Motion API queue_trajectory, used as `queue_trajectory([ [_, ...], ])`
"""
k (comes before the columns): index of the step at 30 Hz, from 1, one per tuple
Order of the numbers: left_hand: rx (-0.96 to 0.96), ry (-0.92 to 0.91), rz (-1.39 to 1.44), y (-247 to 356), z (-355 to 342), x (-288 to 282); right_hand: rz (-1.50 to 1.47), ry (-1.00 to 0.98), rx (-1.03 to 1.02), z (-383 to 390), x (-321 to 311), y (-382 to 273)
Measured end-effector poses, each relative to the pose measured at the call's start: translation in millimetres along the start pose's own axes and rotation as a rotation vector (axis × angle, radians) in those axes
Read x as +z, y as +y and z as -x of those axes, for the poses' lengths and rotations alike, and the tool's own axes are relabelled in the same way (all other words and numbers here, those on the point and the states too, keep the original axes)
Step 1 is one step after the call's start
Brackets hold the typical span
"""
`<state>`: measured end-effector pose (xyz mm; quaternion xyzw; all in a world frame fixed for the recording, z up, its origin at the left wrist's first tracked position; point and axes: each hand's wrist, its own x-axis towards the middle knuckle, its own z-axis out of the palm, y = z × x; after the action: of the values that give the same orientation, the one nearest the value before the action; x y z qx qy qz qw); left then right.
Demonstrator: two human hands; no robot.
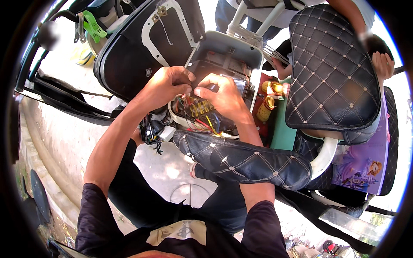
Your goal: The person works on the electrical components under the seat of a scooter, handling wires and a black electronic module. They connect wires to terminals and adjust the module's position within the compartment.
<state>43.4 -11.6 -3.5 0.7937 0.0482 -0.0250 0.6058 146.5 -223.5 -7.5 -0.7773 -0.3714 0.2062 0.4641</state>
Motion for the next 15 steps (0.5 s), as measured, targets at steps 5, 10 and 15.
queue_trajectory([
  [5,0.014,0.033,0.04,-13,-8,1,-0.035,0.044,0.016,-2,5,1],
  [10,-0.009,0.006,0.088,4,-7,-1,-0.117,0.123,0.066,0,2,10],
  [15,-0.007,-0.032,0.308,-22,-10,-14,-0.14,0.122,0.112,-1,3,11],
])
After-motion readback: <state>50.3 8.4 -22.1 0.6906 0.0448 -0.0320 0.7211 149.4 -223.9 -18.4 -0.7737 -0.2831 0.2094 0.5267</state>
